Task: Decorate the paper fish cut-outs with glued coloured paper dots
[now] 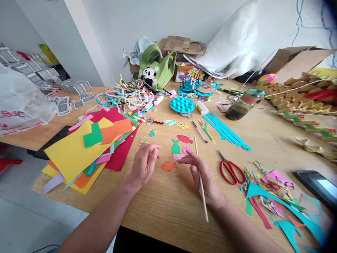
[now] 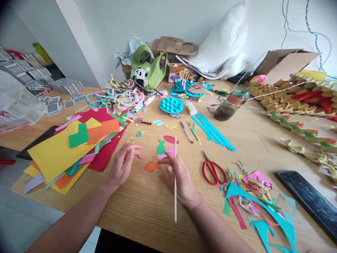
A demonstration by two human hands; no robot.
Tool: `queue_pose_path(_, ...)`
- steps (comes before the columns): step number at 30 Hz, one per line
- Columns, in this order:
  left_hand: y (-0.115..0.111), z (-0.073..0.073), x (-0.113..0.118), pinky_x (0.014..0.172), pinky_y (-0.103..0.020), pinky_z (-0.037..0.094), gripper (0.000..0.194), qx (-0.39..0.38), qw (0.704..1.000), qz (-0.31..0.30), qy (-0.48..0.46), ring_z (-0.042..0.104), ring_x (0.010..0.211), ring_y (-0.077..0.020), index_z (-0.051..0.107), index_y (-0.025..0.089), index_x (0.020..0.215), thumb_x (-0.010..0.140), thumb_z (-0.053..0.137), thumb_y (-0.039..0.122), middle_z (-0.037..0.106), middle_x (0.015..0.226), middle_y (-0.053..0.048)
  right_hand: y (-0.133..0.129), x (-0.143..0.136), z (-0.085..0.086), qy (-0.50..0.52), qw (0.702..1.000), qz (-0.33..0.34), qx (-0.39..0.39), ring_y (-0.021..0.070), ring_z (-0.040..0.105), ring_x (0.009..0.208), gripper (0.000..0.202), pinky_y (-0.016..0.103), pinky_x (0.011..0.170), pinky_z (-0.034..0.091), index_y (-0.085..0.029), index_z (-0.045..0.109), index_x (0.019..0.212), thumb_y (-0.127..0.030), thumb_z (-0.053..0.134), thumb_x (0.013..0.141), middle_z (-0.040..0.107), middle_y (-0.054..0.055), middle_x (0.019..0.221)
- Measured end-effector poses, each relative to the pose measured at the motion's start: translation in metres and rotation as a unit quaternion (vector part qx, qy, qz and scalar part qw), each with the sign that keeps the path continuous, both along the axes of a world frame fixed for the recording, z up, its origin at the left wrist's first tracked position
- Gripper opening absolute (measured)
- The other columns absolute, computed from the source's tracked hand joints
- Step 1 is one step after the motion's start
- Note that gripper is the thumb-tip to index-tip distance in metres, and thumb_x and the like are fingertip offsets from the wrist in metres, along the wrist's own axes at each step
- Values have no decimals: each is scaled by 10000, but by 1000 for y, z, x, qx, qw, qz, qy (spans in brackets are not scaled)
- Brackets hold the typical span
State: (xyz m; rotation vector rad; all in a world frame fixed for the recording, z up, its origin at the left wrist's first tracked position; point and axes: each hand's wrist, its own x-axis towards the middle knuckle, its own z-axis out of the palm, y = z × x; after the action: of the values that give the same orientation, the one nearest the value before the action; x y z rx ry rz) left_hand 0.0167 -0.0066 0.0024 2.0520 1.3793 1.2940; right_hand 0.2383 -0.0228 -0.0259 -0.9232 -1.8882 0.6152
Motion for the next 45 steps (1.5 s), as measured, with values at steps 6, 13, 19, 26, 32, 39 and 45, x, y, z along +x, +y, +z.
queue_pose_path(6, -1, 0, -4, 775, -313, 440, 471, 0, 999, -48, 22, 547, 706, -168, 643, 190, 846, 1046, 251, 359, 529, 592, 11, -1, 4, 10, -31, 999, -2, 26, 226, 604, 994, 428, 402, 862, 485, -242, 538, 1300, -473, 321, 1012, 648, 100, 1063)
queue_pose_path(13, -9, 5, -1, 628, -287, 398, 469, 11, 971, -186, 149, 497, 653, -161, 581, 180, 662, 1017, 287, 268, 566, 602, -22, 0, -3, 4, 40, 996, -61, -56, 154, 629, 808, 174, 302, 749, 498, -231, 630, 1081, -226, 488, 980, 644, 21, 827)
queue_pose_path(19, -17, 3, 8, 634, -310, 414, 356, -4, 925, -215, 315, 552, 634, -181, 600, 177, 684, 947, 365, 225, 596, 612, -35, 1, -5, 2, 56, 995, -77, -38, 143, 659, 782, 193, 279, 713, 508, -221, 665, 878, -234, 500, 977, 694, 29, 835)
queue_pose_path(26, -21, -1, 12, 649, -339, 469, 270, -23, 909, -209, 361, 626, 688, -225, 645, 177, 768, 913, 438, 271, 646, 681, -59, 6, -15, 9, 10, 995, -78, -59, 143, 657, 754, 182, 263, 682, 514, -210, 653, 912, -267, 494, 981, 690, 31, 816)
queue_pose_path(32, -23, -5, 14, 611, -338, 474, 254, 39, 931, -167, 323, 625, 659, -225, 663, 144, 831, 898, 433, 229, 654, 698, -71, 19, -34, 20, -66, 997, -36, -22, 143, 602, 689, 221, 266, 629, 475, -197, 592, 816, -250, 460, 986, 642, 38, 759)
queue_pose_path(39, -25, -3, 15, 527, -312, 420, 298, 66, 933, -114, 336, 562, 554, -202, 591, 181, 634, 887, 438, 215, 570, 547, -40, 23, -38, -3, -21, 996, -45, 78, 148, 551, 680, 182, 288, 647, 445, -199, 571, 855, -149, 437, 968, 609, 38, 755)
queue_pose_path(45, -27, -6, 19, 527, -325, 422, 310, 64, 934, -92, 338, 559, 554, -210, 589, 183, 626, 885, 419, 191, 571, 535, -43, 26, -34, -8, -38, 996, -29, 75, 169, 560, 703, 185, 311, 654, 452, -207, 558, 840, -161, 430, 965, 605, 45, 759)
